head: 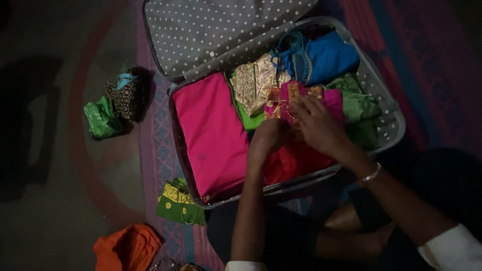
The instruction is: The person packs various items of clothing, including colorful fabrics and a small yellow bag, into a grey suitcase.
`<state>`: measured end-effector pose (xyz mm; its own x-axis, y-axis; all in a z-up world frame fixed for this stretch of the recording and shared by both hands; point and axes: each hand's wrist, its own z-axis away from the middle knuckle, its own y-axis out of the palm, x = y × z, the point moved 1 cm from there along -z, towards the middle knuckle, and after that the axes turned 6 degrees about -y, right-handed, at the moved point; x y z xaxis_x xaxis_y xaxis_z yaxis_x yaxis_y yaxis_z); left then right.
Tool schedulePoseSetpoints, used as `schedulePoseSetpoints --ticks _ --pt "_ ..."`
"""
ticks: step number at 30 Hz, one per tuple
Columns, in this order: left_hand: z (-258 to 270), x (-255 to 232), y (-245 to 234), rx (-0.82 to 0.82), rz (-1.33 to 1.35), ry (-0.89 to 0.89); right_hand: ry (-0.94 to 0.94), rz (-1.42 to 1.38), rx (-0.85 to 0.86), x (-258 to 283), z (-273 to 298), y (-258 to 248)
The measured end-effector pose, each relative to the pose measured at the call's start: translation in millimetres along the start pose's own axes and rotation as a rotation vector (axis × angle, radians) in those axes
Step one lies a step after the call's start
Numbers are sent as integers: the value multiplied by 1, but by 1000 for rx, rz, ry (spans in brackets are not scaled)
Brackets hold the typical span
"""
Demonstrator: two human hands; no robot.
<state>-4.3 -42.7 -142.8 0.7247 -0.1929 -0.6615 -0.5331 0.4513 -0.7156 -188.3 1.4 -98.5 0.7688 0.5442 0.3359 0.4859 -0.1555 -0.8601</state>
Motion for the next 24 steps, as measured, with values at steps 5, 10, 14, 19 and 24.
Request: schedulePoseSetpoints --ticks 5,10,14,19,24 --pt "-13 14 23 -13 -181 81 45 76 292 15 18 0" --pt "2 6 -4 -34 40 97 -92 340 381 9 15 1" --pt "23 -17 -40 -76 228 -207 -299 623 351 6 9 -12" --pt "16 -44 -39 21 966 -386 -380 140 100 -33 -27 -68" --pt "-8 -61 14 -44 957 -139 -279 429 391 -65 -10 -92"
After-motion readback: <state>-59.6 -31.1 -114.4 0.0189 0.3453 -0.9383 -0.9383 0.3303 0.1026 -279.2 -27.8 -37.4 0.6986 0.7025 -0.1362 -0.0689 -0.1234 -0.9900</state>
